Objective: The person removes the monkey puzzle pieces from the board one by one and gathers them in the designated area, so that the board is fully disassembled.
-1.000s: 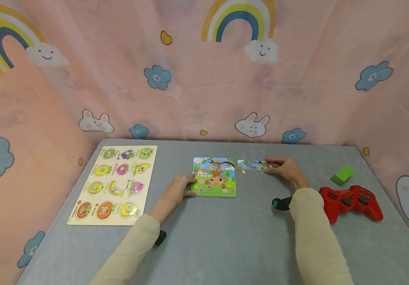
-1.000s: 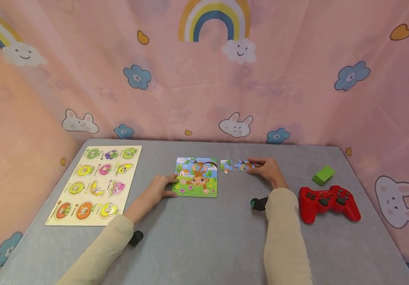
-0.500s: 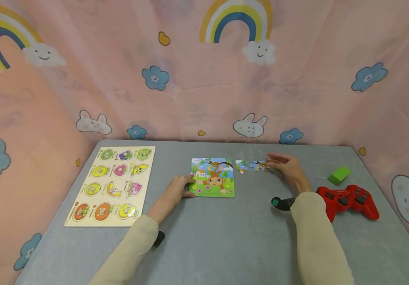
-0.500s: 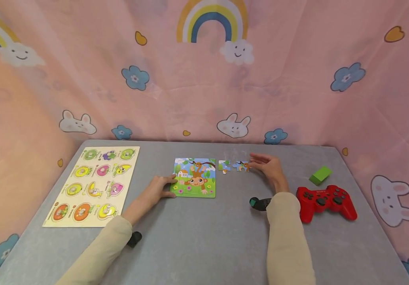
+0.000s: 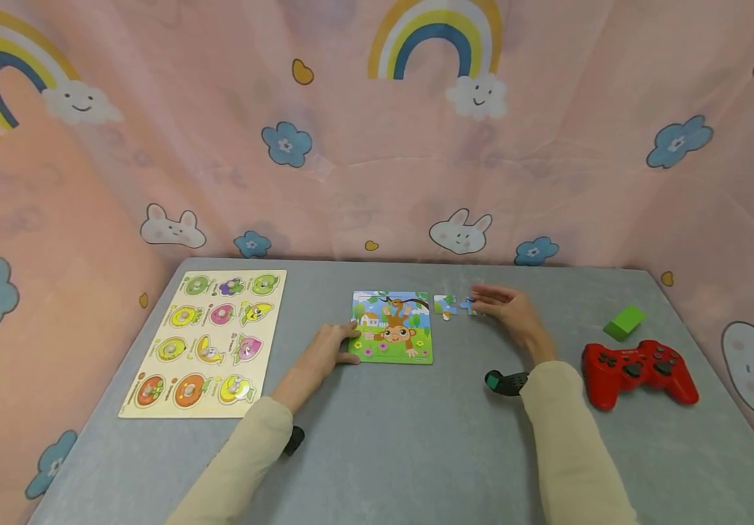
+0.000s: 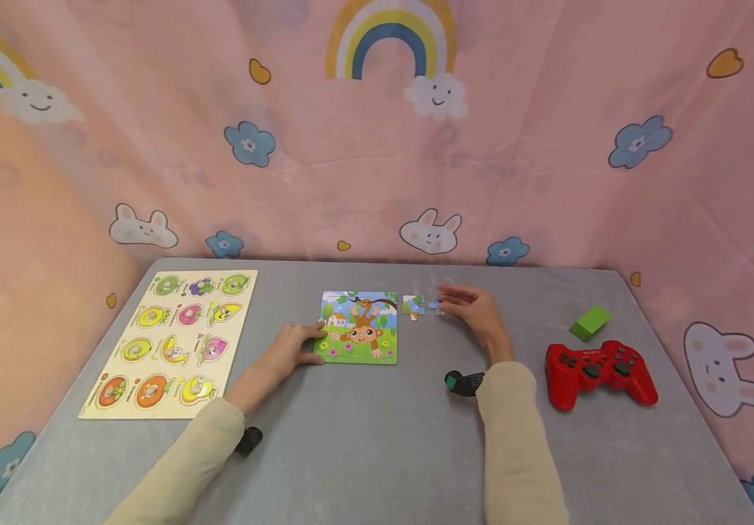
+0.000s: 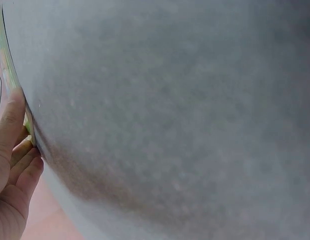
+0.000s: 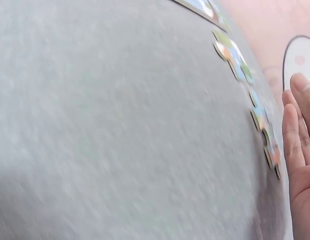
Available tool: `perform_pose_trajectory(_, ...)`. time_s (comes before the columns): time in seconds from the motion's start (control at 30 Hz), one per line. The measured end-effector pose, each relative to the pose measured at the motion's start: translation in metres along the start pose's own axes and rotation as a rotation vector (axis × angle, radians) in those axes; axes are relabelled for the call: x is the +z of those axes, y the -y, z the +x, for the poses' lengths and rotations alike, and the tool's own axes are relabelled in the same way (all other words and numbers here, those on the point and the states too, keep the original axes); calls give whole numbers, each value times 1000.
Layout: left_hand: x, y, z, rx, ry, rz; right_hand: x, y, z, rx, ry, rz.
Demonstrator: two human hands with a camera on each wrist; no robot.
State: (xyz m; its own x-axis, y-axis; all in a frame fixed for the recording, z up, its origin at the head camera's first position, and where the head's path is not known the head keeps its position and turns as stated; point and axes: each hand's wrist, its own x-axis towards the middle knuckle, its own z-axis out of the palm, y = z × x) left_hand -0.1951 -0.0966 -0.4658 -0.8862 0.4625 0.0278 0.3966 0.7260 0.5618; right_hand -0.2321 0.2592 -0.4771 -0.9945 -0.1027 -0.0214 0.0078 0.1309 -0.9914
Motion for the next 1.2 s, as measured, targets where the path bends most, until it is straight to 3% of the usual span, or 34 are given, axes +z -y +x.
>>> perform_pose_trajectory(0.27, 0, -2, 1, -25, 3, -2, 23, 3, 3, -24, 41, -66)
perform_pose_trajectory(0.7, -1, 0, 0, 20, -7, 24, 63, 4, 14, -63, 99, -120)
perform_pose_trajectory(0.9, -1, 0, 0, 13, 4, 22, 77, 10, 21, -49, 104, -236)
perform_pose_trajectory(1.2, -1, 0, 0, -14, 23, 26, 83, 18, 32, -62, 204, -435)
